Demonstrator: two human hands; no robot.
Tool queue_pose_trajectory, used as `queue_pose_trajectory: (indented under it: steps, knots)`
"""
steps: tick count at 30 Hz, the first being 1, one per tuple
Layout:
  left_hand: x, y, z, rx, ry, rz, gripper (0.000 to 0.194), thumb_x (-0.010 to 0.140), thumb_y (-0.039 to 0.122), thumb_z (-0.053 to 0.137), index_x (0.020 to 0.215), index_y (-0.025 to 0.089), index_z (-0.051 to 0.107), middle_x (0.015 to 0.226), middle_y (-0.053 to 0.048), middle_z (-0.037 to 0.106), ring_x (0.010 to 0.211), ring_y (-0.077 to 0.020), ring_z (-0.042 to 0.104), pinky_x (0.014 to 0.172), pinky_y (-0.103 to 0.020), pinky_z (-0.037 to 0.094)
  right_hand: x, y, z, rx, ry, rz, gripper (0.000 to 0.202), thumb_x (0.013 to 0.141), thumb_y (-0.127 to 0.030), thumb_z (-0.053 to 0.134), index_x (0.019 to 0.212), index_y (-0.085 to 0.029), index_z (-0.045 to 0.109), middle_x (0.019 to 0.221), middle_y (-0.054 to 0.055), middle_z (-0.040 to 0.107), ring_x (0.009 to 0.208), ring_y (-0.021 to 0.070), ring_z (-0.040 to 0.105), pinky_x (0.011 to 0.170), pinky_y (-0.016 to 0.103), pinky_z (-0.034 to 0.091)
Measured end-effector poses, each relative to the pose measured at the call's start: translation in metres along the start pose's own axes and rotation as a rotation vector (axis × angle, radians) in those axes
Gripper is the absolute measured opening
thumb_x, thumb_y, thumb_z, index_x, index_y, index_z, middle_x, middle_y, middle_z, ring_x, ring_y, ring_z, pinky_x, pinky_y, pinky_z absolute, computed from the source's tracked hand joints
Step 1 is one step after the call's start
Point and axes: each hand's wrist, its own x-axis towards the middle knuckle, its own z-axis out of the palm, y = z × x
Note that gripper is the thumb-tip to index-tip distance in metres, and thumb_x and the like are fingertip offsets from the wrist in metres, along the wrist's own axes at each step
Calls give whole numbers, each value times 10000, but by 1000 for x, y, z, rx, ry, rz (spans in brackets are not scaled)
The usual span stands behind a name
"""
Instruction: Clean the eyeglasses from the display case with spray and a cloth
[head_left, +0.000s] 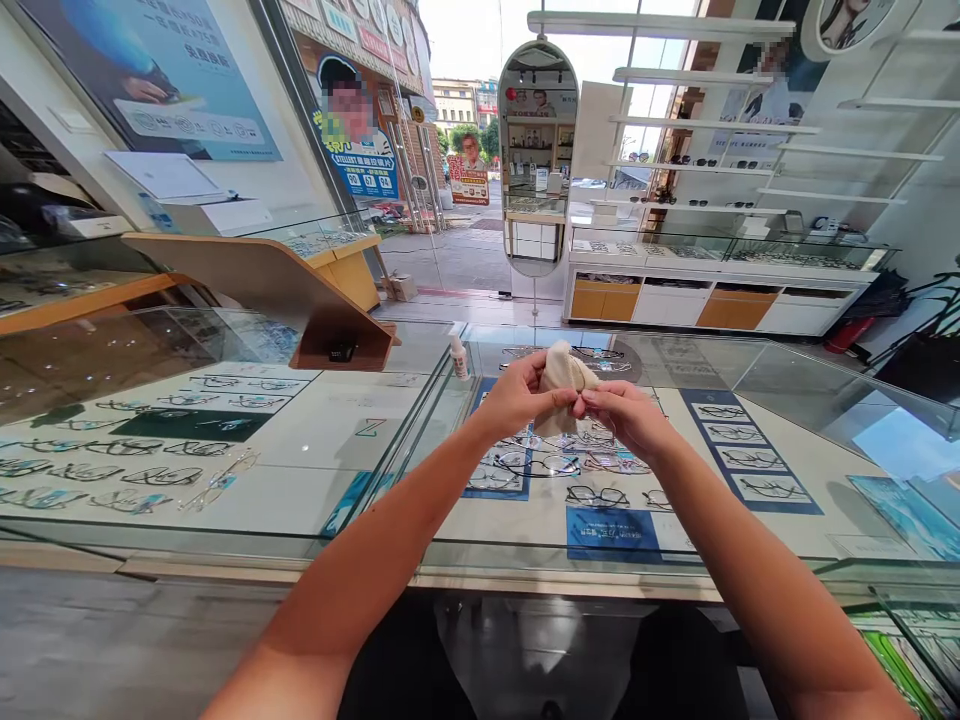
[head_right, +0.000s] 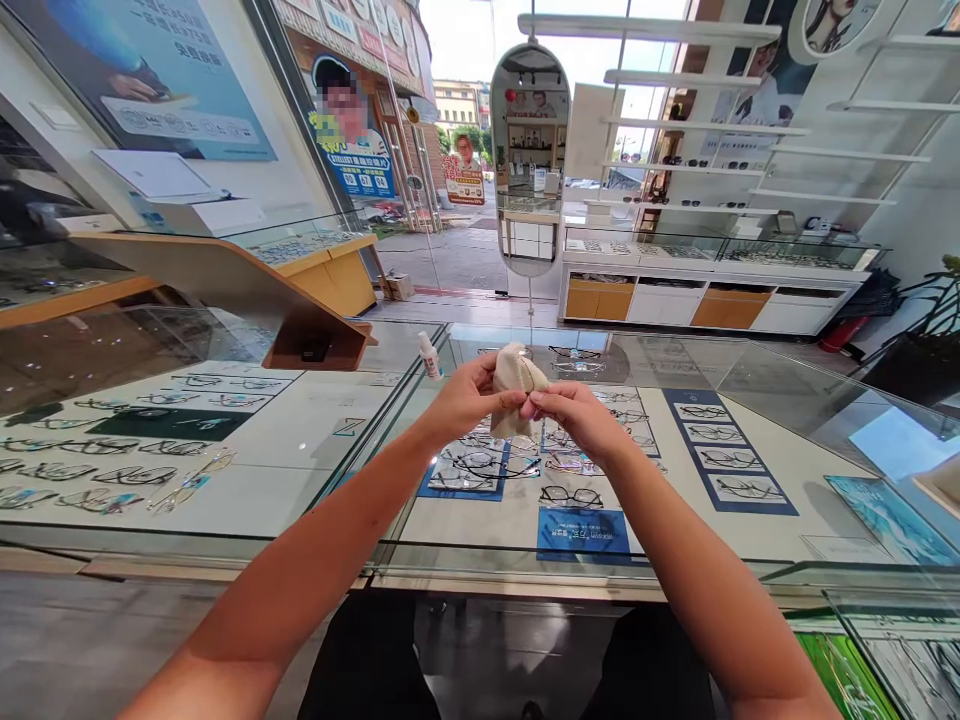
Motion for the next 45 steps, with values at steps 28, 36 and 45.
queue_pose_trajectory:
  steps: [28,36,45]
  knots:
    - [-4,-3,14,-21,175,-31,485,727,514,973,955,164,727,801,-5,699,675,-119,612,632,-244,516,1,10,9,75,-111,15,306,837,-518,873,833,-213,850,882,62,770,863,200,641,921,387,497]
    - [2,0,-1,-3,102,-70,582,834,721,816,860,146,730,755,-26,705,659,-130,595,623,-254,476,1,4,1,-39,-45,-6,257,857,-482,822,812,-232,863,872,59,787,880,216,623,918,393,456]
    - [0,-7,7,-36,87,-54,569,743,516,973,1098,150,721,934,-49,746,795,-155,672,728,-270,561,3,5,1,7,-45,-24,260,836,-483,834,793,-229,867,853,62,769,867,211,601,889,381,442]
